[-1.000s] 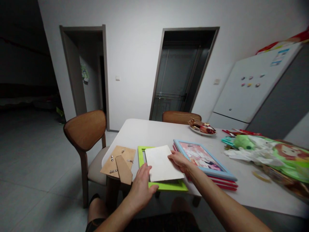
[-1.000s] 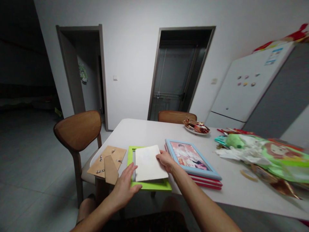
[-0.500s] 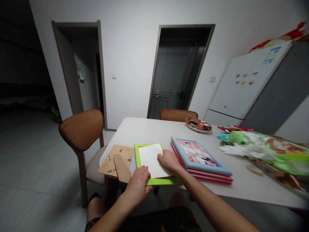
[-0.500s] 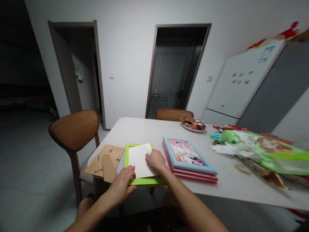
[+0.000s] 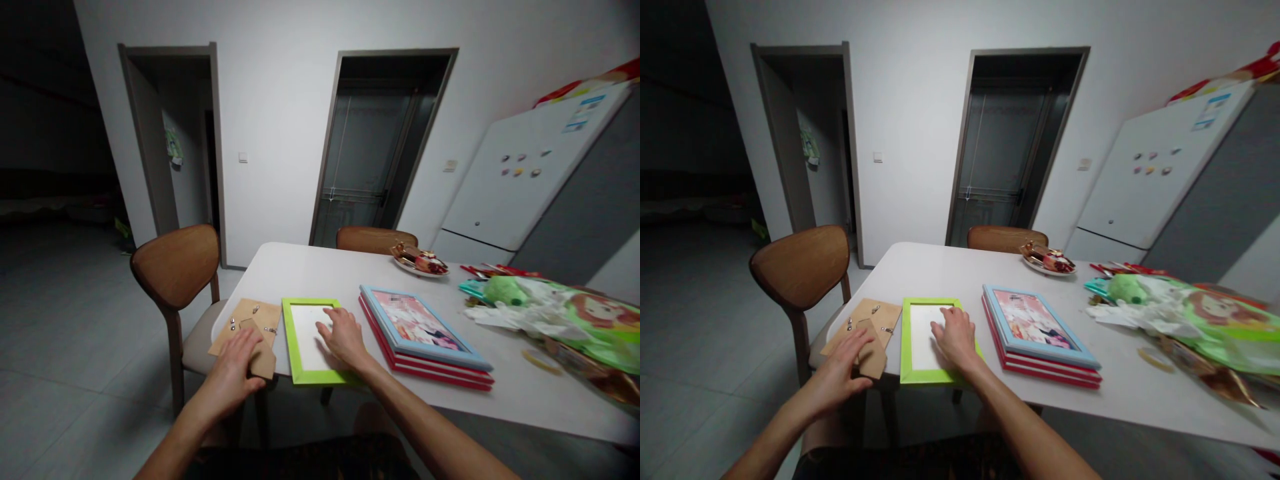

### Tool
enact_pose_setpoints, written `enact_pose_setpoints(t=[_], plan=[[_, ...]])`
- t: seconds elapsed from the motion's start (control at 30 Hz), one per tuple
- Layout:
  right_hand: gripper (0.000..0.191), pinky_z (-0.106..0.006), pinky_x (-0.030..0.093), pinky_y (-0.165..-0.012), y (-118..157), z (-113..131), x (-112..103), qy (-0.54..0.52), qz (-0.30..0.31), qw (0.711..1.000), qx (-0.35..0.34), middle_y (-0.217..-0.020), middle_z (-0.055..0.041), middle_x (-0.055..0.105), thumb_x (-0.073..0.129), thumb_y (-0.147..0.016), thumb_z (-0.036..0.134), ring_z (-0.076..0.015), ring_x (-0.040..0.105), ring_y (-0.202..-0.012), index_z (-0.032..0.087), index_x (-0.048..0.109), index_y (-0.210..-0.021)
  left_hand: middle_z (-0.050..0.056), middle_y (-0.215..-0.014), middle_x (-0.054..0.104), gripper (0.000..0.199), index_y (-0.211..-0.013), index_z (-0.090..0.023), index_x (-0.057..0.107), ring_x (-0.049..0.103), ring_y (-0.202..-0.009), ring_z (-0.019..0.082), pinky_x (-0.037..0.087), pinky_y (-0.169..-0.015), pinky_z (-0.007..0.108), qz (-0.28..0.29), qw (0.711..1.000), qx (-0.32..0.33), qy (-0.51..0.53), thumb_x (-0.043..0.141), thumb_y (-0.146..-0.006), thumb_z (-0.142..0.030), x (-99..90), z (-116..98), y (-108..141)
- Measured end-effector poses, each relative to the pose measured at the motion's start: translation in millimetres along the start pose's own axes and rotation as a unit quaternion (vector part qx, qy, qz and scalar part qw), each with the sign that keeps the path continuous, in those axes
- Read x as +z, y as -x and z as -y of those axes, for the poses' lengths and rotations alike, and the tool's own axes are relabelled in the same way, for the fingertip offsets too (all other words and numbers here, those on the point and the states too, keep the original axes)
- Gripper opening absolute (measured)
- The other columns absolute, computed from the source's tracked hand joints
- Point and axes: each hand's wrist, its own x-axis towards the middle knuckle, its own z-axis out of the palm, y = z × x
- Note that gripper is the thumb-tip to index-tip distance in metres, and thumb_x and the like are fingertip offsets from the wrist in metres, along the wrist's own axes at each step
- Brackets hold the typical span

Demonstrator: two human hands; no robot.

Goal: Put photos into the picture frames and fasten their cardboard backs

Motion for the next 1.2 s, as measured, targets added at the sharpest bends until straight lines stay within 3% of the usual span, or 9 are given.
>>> enact_pose_setpoints(t=[0.13,0.27,0.37,0.5,0.63,0.8,0.97,1.2], plan=[[0.037,-0.029,0.032,-0.078,18,58,6,-0.093,0.077,0.983,-0.137,-0.098,-0.0077,0.058,0.039,-0.079,0.04,-0.0191,0.048,-0.09,0.018,0.054,-0.105,0.015,-0.126,0.04,0.058,-0.109,-0.013,0.046,0.031,-0.12,0.027,0.025,-0.098,0.04,-0.023,0.994,-0.09,-0.049,0.066,-0.054,-0.016,-5.8,42,-1],[0.048,-0.036,0.031,-0.078,33,103,21,-0.046,0.096,0.978,-0.177,-0.094,-0.0091,0.057,0.051,-0.066,0.052,-0.0242,0.046,-0.09,0.02,0.054,-0.102,0.009,-0.115,0.051,0.041,-0.099,-0.017,0.051,0.041,-0.112,0.023,0.031,-0.095,0.035,-0.039,0.994,-0.093,-0.041,0.061,-0.059,-0.013,-2.2,46,-1],[0.051,-0.035,0.033,-0.076,32,110,26,-0.061,0.109,0.978,-0.168,-0.094,-0.0087,0.054,0.059,-0.061,0.042,-0.024,0.046,-0.091,0.022,0.051,-0.106,0.007,-0.104,0.057,0.034,-0.093,-0.017,0.052,0.052,-0.099,0.021,0.039,-0.086,0.032,-0.042,0.994,-0.092,-0.032,0.06,-0.061,-0.013,-5.4,41,0],[0.05,-0.03,0.035,-0.079,25,94,6,-0.161,0.107,0.965,-0.178,-0.099,-0.0076,0.053,0.058,-0.062,0.027,-0.0198,0.046,-0.092,0.021,0.05,-0.111,0.005,-0.108,0.056,0.033,-0.095,-0.02,0.051,0.053,-0.097,0.018,0.041,-0.084,0.029,-0.061,0.995,-0.078,-0.004,0.059,-0.063,-0.016,-14.3,24,1],[0.041,-0.03,0.035,-0.083,24,60,-30,-0.188,0.09,0.963,-0.171,-0.098,-0.0065,0.054,0.056,-0.062,0.021,-0.0189,0.046,-0.093,0.019,0.057,-0.103,0.006,-0.118,0.05,0.035,-0.098,-0.02,0.051,0.046,-0.109,0.019,0.036,-0.093,0.031,-0.081,0.995,-0.043,0.026,0.061,-0.064,-0.017,-14.7,-15,-6],[0.037,-0.031,0.037,-0.085,29,0,-56,-0.181,0.134,0.968,-0.108,-0.101,-0.0065,0.055,0.051,-0.061,0.017,-0.019,0.049,-0.094,0.018,0.059,-0.098,0.008,-0.116,0.051,0.028,-0.096,-0.018,0.05,0.048,-0.105,0.018,0.038,-0.089,0.028,-0.006,0.999,0.02,0.033,0.059,-0.07,-0.021,3.3,-68,-21],[0.037,-0.028,0.037,-0.086,31,-43,-52,-0.149,0.154,0.974,-0.073,-0.102,-0.0065,0.056,0.05,-0.062,0.019,-0.0182,0.051,-0.095,0.017,0.061,-0.097,0.005,-0.099,0.057,0.016,-0.085,-0.019,0.051,0.052,-0.095,0.018,0.04,-0.083,0.028,0.043,0.998,0.04,0.012,0.057,-0.072,-0.025,25.5,-91,-31],[0.039,-0.029,0.035,-0.087,31,-49,-26,-0.115,0.11,0.982,-0.097,-0.101,-0.0075,0.057,0.049,-0.063,0.017,-0.0183,0.05,-0.094,0.016,0.061,-0.099,0.003,-0.086,0.059,0.007,-0.078,-0.019,0.052,0.055,-0.083,0.017,0.041,-0.074,0.027,0.07,0.996,0.044,-0.028,0.045,-0.078,-0.019,36.3,-88,-34]])
